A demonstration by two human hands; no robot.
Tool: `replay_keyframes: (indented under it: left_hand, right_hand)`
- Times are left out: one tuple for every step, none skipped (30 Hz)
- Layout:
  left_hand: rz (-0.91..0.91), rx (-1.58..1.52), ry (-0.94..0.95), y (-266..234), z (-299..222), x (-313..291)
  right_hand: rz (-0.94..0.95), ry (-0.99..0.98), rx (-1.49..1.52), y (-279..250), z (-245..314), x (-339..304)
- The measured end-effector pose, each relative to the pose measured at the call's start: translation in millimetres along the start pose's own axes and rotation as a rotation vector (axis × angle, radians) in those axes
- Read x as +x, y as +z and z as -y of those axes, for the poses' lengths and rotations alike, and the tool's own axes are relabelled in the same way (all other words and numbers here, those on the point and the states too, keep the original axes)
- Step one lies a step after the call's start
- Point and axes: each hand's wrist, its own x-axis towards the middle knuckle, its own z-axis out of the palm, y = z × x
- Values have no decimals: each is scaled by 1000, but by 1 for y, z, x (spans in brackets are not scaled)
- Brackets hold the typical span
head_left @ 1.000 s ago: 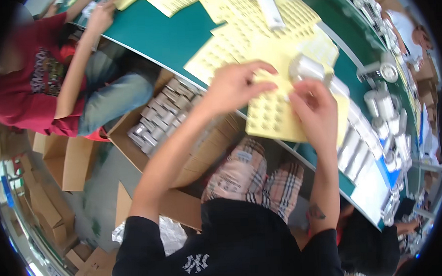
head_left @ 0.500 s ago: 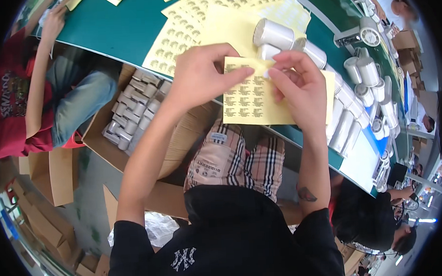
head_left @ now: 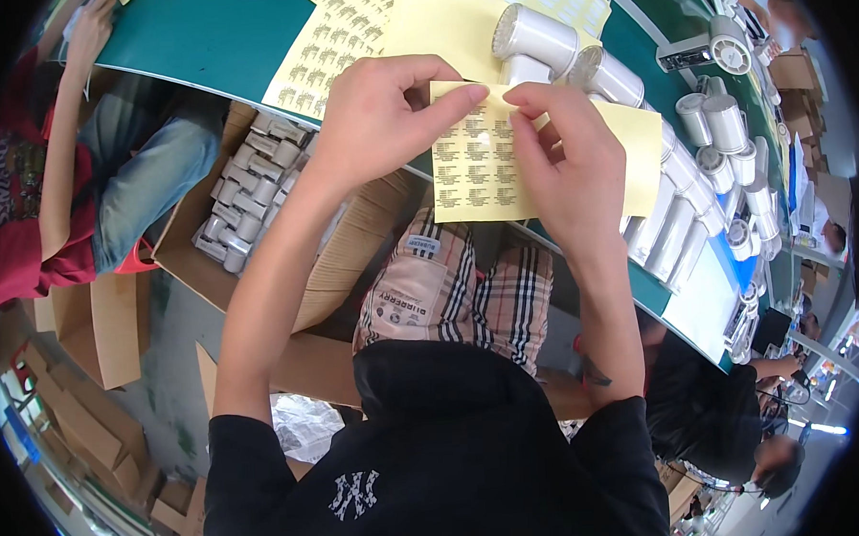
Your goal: Applying small labels to white handheld electronic devices at a factory workstation.
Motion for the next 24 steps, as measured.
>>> replay_keyframes:
  left_hand:
    - [3,14,-4,0,0,0]
    - [5,29,-9,-1,1,0]
    - [1,31,-7,-1,1,0]
    - [-1,24,-3,0,0,0]
    - [-4,17,0,1,0,0]
    - [-8,20,1,1,-1,0]
    - [-2,16,-9,1,-1,0]
    - [5,11,-19,1,0,0]
    - [7,12,-18,1,0,0]
    - [-16,11,-2,1,0,0]
    - [-38,10,13,2,1,1]
    - [-35,10,13,2,2,0]
    - [-38,-40,3,3,4,1]
    - [-41,-91,-7,4,6,1]
    - [-37,-93,-9,4,9,1]
    - [-168,-225,24,4,13,2]
    - [-300,-358,55,4,16,1]
    - [-375,-395,47,1,16,1]
    - [-450,-431,39,-2,14,1]
    - [-542,-516,35,0,9,0]
    - [-540,-521,37,0,9,1]
    - [-609,-497,9,0,10,1]
    - [-679,-471,-19,-1,11,2]
    - [-676,-492,-11,-1,15,3]
  right_hand:
    - [2,-41,-51,0,1,1]
    - [0,-43,-50,0,1,0]
    - [11,82,117,-2,0,-1]
    - [23,207,285,-3,-1,-2]
    - [23,202,286,-4,-2,-4]
    - [10,219,366,-6,-2,-6]
    - [-2,237,446,-9,-3,-8]
    - [27,211,454,-11,-2,-9]
    - [24,211,454,-11,-3,-10]
    - [8,147,477,-10,-4,-12]
    - [-8,84,500,-10,-6,-13]
    - [-10,87,499,-12,-4,-14]
    - [-72,116,573,-16,-1,-15]
    - [-135,145,646,-21,3,-16]
    - [-144,150,681,-29,3,-17]
    - [-146,101,734,-35,2,-18]
    - [-148,51,786,-40,1,-20]
    - [-152,57,777,-44,0,-22]
    - [-132,115,781,-49,0,-23]
    - [-113,173,786,-52,-1,-24]
    - [-115,173,780,-52,-2,-24]
    - [-76,262,756,-49,-3,-24]
    - [-36,351,732,-47,-3,-23]
    - [-9,400,739,-42,-3,-24]
